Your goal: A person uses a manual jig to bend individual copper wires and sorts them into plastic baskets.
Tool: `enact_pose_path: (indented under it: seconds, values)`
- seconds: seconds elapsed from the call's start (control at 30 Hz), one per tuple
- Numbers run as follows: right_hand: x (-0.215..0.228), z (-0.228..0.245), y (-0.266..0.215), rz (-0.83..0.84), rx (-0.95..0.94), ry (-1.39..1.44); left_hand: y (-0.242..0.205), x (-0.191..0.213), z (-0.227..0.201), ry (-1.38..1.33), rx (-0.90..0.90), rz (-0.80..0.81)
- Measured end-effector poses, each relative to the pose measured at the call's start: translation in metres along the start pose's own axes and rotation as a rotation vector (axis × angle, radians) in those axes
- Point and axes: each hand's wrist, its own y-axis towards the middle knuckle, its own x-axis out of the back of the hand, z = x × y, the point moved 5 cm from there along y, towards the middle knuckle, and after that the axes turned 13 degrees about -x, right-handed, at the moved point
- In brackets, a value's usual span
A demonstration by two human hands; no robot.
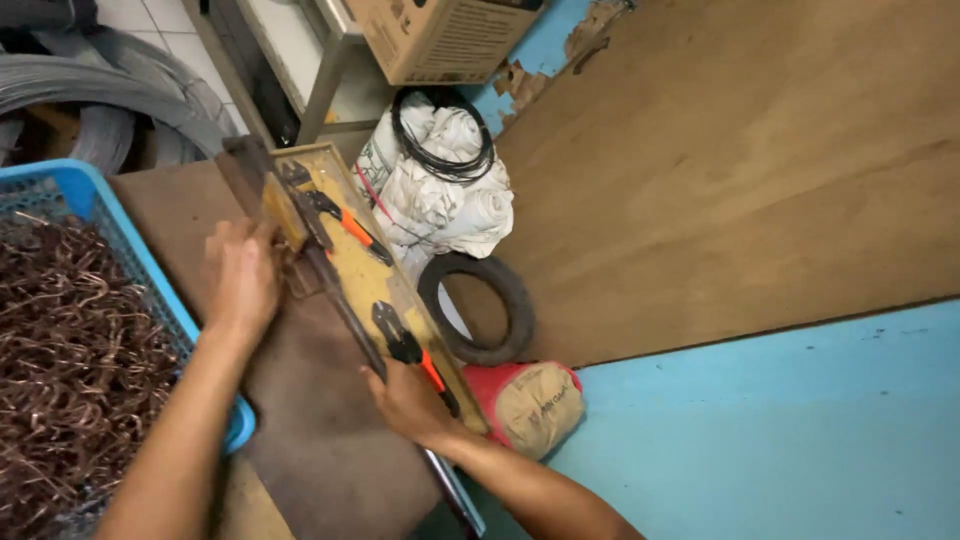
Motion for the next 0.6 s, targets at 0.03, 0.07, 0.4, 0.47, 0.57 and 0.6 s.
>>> enact_pose_path:
  seconds: [0.03, 0.07, 0.4, 0.47, 0.57, 0.6]
  values:
    - [-0.002, -0.012, -0.002, -0.005, 0.004, 0.004, -0.005, 0.002, -0.007, 0.003, -0.007, -0.003]
    - [-0.007, -0.018, 0.004, 0.01, 0.02, -0.046, -0.004, 0.006, -0.007, 0.01, 0.005, 0.002]
    - [0.038, 0.01, 0.001, 0.351, -0.172, 0.15, -0.055, -0.048, 0.009, 0.124, 0.039, 0.103]
    - [0.031, -0.002, 0.006, 0.362, -0.16, 0.17, -0.06, -0.027, -0.01, 0.125, 0.102, 0.078]
    - [0.022, -0.014, 0.016, 0.37, -0.151, 0.211, -0.078, 0.0, -0.018, 0.072, 0.217, 0.021]
    - [0.018, -0.02, 0.016, 0.371, -0.159, 0.231, -0.088, 0.008, -0.018, 0.015, 0.275, -0.004]
